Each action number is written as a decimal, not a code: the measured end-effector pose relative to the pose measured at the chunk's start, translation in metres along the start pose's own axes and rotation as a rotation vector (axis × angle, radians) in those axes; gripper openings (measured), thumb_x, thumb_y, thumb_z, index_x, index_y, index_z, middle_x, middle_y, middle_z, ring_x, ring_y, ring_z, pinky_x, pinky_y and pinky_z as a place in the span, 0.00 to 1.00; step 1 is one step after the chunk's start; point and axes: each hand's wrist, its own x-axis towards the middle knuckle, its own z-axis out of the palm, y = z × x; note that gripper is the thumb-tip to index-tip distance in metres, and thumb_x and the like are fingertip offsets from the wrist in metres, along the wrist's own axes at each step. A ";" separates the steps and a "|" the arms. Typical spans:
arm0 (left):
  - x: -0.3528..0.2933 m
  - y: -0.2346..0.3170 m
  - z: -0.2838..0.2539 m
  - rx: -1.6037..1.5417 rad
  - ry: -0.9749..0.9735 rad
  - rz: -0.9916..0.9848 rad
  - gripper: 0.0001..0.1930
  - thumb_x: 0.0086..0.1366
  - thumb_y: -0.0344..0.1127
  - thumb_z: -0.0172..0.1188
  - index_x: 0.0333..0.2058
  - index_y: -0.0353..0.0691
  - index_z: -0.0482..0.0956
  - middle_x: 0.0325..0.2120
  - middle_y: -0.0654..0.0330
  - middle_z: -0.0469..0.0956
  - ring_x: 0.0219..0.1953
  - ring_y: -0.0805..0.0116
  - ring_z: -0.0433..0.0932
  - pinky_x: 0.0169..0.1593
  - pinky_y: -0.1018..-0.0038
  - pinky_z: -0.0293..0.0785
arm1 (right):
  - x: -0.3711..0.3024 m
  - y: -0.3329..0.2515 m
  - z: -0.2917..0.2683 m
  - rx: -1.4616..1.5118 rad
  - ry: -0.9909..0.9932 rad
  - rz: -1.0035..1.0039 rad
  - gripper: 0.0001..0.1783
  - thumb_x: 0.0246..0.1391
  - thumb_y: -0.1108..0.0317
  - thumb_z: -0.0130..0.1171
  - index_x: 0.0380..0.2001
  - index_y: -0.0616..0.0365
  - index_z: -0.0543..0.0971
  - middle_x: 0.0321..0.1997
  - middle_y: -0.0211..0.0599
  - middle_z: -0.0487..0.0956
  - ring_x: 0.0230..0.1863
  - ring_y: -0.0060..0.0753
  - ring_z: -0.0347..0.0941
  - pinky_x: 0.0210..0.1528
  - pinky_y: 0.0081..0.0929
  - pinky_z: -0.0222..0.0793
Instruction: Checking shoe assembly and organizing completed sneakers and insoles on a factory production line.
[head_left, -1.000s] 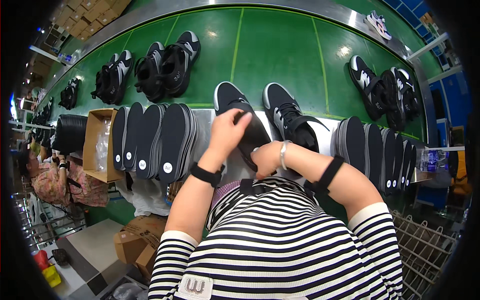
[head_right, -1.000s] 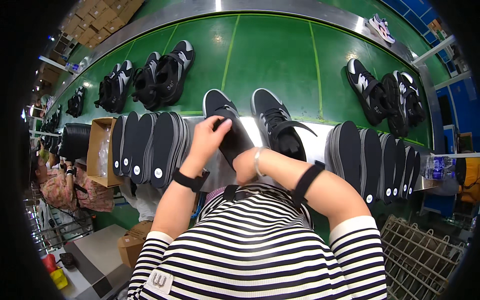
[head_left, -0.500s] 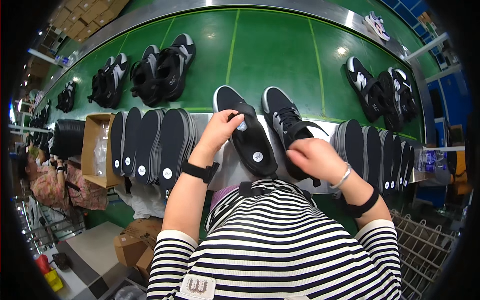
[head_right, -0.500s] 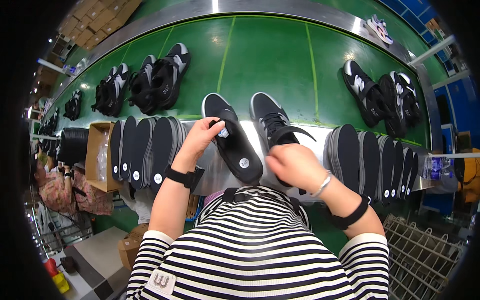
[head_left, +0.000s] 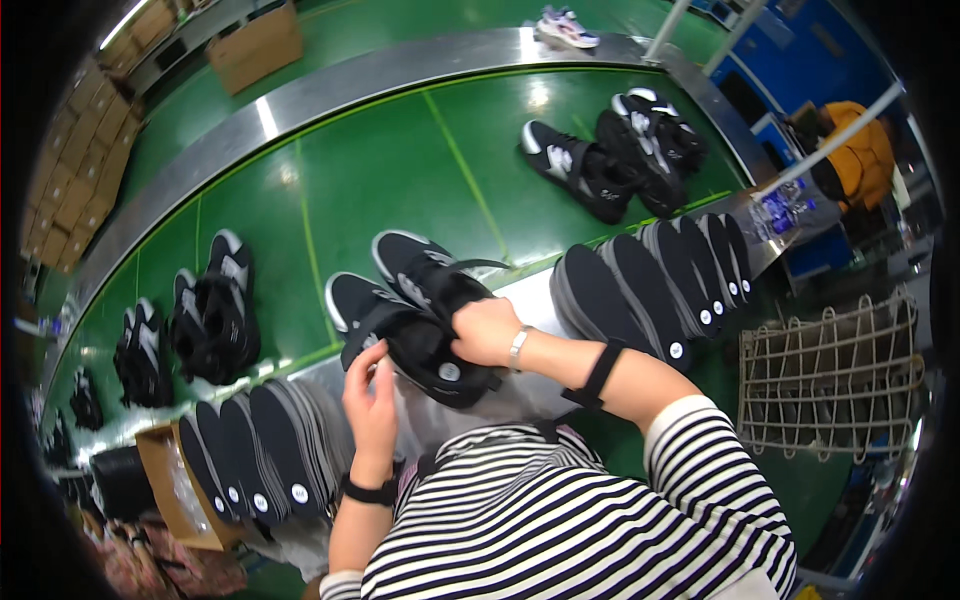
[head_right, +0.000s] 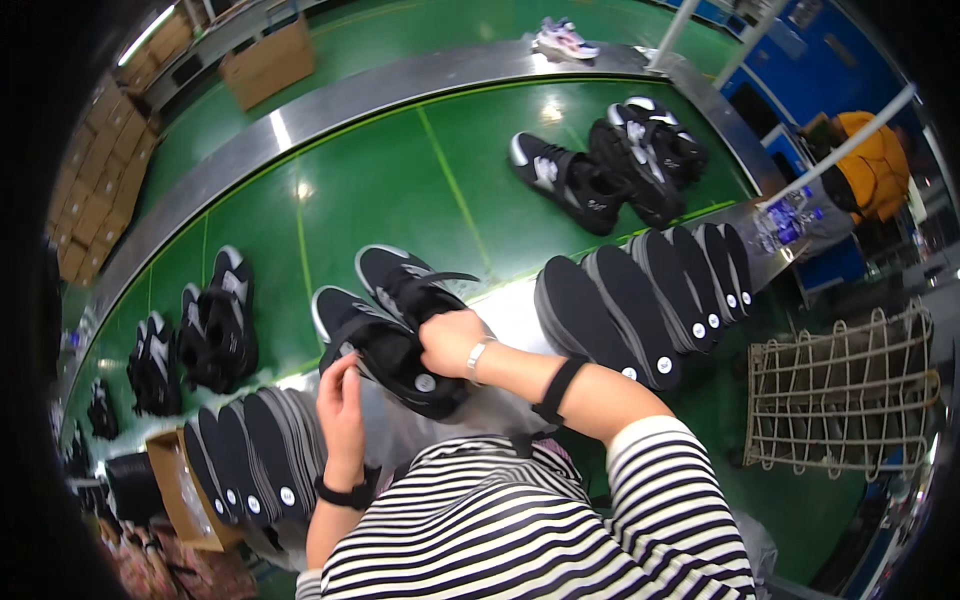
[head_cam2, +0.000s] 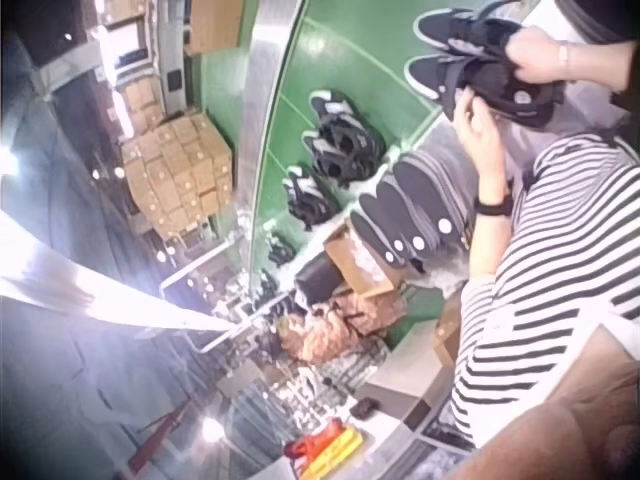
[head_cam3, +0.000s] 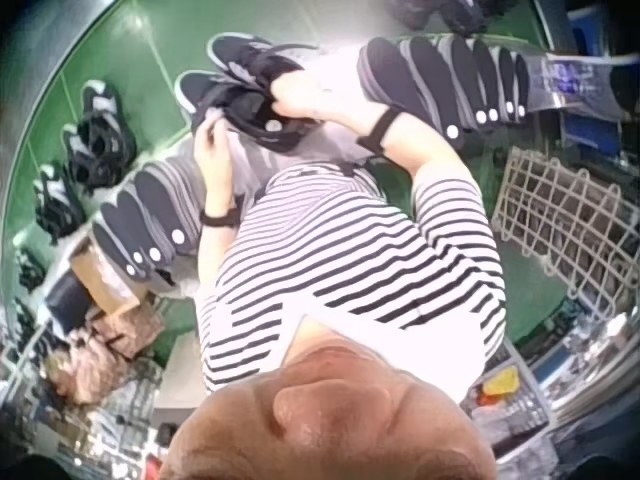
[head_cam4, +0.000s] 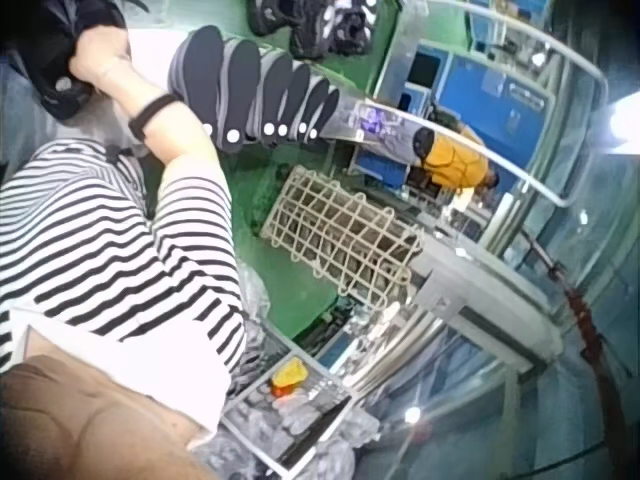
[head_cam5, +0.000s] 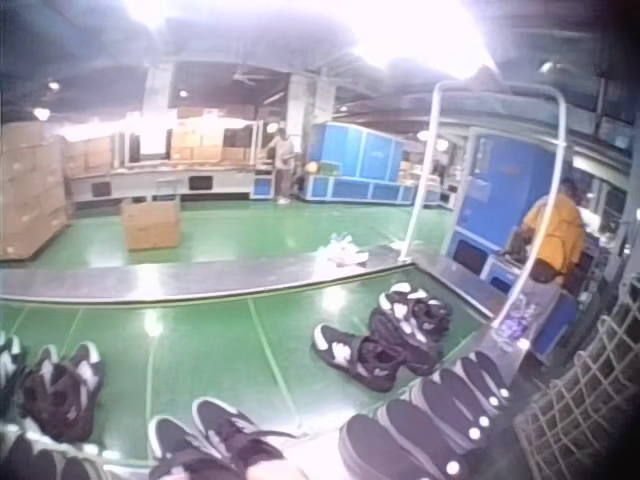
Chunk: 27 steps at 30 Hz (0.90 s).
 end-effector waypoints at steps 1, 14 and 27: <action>-0.004 -0.012 -0.009 0.019 0.020 -0.042 0.11 0.57 0.30 0.50 0.38 0.33 0.71 0.40 0.56 0.71 0.41 0.70 0.69 0.42 0.77 0.64 | 0.014 -0.001 -0.007 0.003 0.078 -0.010 0.11 0.33 0.64 0.52 0.20 0.58 0.78 0.24 0.41 0.77 0.31 0.41 0.74 0.34 0.34 0.68; -0.033 -0.082 -0.018 0.942 -0.363 -0.337 0.47 0.43 0.54 0.58 0.56 0.36 0.46 0.58 0.40 0.33 0.60 0.45 0.28 0.54 0.45 0.25 | 0.073 0.176 -0.066 0.075 0.786 0.368 0.12 0.39 0.66 0.48 0.30 0.58 0.75 0.31 0.44 0.74 0.35 0.47 0.71 0.36 0.42 0.67; -0.025 -0.070 -0.002 1.022 -0.514 -0.599 0.57 0.40 0.60 0.59 0.56 0.31 0.33 0.56 0.38 0.23 0.58 0.44 0.16 0.52 0.44 0.16 | -0.005 0.401 -0.050 0.086 0.849 0.938 0.32 0.40 0.71 0.47 0.52 0.66 0.56 0.51 0.56 0.63 0.52 0.54 0.60 0.53 0.38 0.56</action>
